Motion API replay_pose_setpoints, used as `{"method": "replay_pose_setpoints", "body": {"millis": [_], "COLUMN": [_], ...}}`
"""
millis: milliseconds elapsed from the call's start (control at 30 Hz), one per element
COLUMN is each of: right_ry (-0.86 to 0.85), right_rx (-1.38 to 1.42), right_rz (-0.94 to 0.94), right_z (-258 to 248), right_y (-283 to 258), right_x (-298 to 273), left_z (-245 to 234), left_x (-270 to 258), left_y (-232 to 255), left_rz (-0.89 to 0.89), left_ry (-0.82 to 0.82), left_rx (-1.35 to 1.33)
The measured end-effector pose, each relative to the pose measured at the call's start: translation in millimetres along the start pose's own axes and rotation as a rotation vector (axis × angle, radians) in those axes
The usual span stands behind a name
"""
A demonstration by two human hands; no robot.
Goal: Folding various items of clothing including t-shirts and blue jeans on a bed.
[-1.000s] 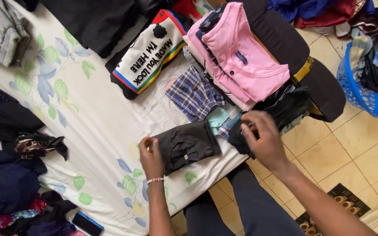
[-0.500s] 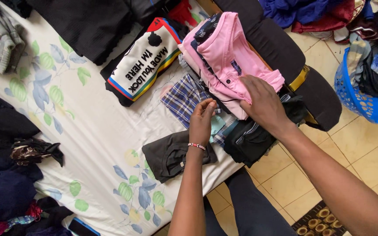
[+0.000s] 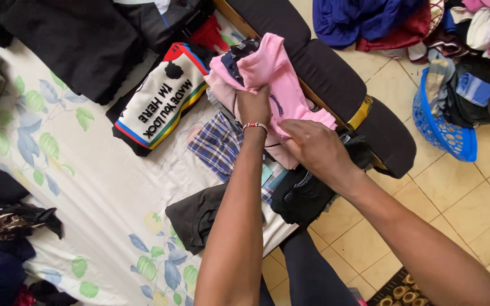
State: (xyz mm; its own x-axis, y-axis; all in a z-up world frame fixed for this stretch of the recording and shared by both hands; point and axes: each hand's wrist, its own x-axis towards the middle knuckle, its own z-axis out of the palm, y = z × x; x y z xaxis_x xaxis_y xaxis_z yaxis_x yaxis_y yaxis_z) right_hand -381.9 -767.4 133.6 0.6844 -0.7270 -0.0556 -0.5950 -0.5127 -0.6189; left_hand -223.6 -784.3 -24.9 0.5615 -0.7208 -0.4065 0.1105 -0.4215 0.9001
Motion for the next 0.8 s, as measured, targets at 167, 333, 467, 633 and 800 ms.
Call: {"method": "replay_pose_setpoints", "body": {"millis": [167, 333, 467, 633, 800], "right_ry": [0.014, -0.026, -0.121, -0.234, -0.248], "right_rx": [-0.022, 0.003, 0.057, 0.122, 0.049], "right_rz": [-0.032, -0.142, -0.241, -0.483, -0.672], "right_z": [-11, -3, 42, 147, 237], "right_y": [-13, -68, -123, -176, -222], "right_x": [-9, -21, -25, -15, 18], "left_z": [-18, -92, -177, -290, -388], "left_x": [-35, -103, -137, -146, -126], "left_y": [17, 42, 14, -26, -89], "left_rz": [-0.025, -0.105, -0.032, -0.039, 0.066], "left_ry": [0.078, 0.360, 0.503, 0.769, 0.786], "left_rx": [-0.171, -0.398, -0.550, -0.710, -0.937]}}
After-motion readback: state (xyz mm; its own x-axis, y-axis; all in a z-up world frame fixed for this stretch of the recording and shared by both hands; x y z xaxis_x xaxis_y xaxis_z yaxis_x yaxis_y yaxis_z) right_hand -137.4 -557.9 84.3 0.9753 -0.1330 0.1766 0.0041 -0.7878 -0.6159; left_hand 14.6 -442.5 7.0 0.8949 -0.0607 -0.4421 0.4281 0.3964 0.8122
